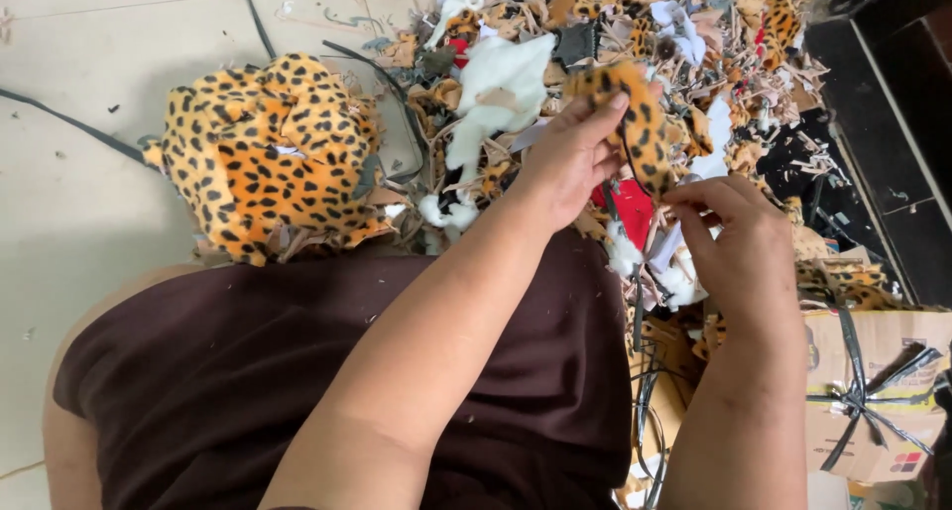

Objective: Sorting through a large pile of mixed fabric scraps to select leopard-print pieces and arranging them on a cardboard sheet for packaging.

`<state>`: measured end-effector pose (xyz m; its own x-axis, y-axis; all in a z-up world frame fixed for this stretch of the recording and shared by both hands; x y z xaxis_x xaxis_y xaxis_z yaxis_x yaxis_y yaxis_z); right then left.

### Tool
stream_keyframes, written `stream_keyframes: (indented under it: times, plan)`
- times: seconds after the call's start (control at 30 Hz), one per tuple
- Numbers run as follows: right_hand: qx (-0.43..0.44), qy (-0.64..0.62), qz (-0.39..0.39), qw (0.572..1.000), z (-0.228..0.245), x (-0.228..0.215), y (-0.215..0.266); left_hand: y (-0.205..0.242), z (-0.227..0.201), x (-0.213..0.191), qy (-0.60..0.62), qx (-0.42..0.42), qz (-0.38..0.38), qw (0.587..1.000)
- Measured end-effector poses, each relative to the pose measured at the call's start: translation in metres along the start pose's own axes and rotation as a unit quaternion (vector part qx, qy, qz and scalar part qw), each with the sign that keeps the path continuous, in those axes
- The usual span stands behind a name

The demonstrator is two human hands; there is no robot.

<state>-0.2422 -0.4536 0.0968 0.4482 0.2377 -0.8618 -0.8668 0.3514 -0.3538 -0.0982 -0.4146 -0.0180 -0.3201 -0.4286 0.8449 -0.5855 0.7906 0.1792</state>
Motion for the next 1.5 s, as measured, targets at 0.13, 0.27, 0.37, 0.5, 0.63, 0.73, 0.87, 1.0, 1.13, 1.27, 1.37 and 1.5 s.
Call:
stream_keyframes:
  times: [0.13, 0.27, 0.37, 0.5, 0.63, 0.73, 0.87, 1.0, 1.13, 1.27, 1.37, 1.5]
  plan:
    - [-0.019, 0.054, -0.036, 0.998, -0.036, 0.018, 0.005, 0.006, -0.014, -0.002, 0.031, -0.023, -0.051, 0.998]
    - [0.046, 0.004, -0.091, 0.995, -0.047, 0.024, 0.004, 0.007, -0.018, -0.003, -0.041, 0.034, -0.036, 0.998]
    - [0.061, -0.130, -0.147, 0.979, -0.019, 0.029, -0.004, 0.022, -0.010, 0.012, -0.064, 0.065, -0.028, 0.995]
    - [0.038, -0.170, -0.195, 0.965, -0.048, 0.055, -0.014, 0.025, -0.022, 0.016, -0.033, 0.136, -0.067, 0.988]
    - [-0.032, 0.091, -0.256, 0.962, -0.076, 0.034, -0.004, 0.026, -0.052, -0.015, -0.121, 0.132, -0.098, 0.979]
    - [0.018, 0.205, -0.211, 0.956, -0.035, 0.026, -0.017, 0.036, -0.069, -0.006, -0.166, 0.139, -0.039, 0.975]
    - [0.100, -0.345, -0.035, 0.933, 0.033, 0.071, -0.045, 0.058, -0.073, -0.018, -0.211, 0.106, -0.022, 0.972]
    - [0.120, -0.570, 0.007, 0.813, 0.017, 0.167, -0.050, 0.122, -0.139, -0.018, -0.073, 0.206, -0.133, 0.967]
    - [0.104, -0.628, 0.047, 0.770, 0.090, 0.200, -0.056, 0.153, -0.198, -0.075, -0.034, 0.229, -0.169, 0.958]
    - [0.137, -0.645, 0.125, 0.741, 0.126, 0.248, -0.069, 0.203, -0.249, -0.148, -0.058, 0.244, -0.254, 0.934]
    - [0.160, -0.613, 0.169, 0.755, 0.146, 0.271, -0.073, 0.236, -0.269, -0.217, -0.129, 0.215, -0.328, 0.911]
    - [0.163, -0.575, 0.221, 0.771, 0.155, 0.300, -0.062, 0.272, -0.273, -0.288, -0.354, 0.151, -0.399, 0.832]
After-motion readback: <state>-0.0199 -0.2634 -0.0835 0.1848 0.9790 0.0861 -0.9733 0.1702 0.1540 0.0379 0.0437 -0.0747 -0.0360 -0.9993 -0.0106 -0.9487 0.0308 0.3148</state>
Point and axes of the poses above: each hand's wrist, its own y-axis away from the middle knuckle, its own x-axis out of the palm, z = x × y, the point moved 10 cm from there along -y, towards the middle knuckle, and after that the axes turned 5 degrees about -z, right-handed, at the moved point
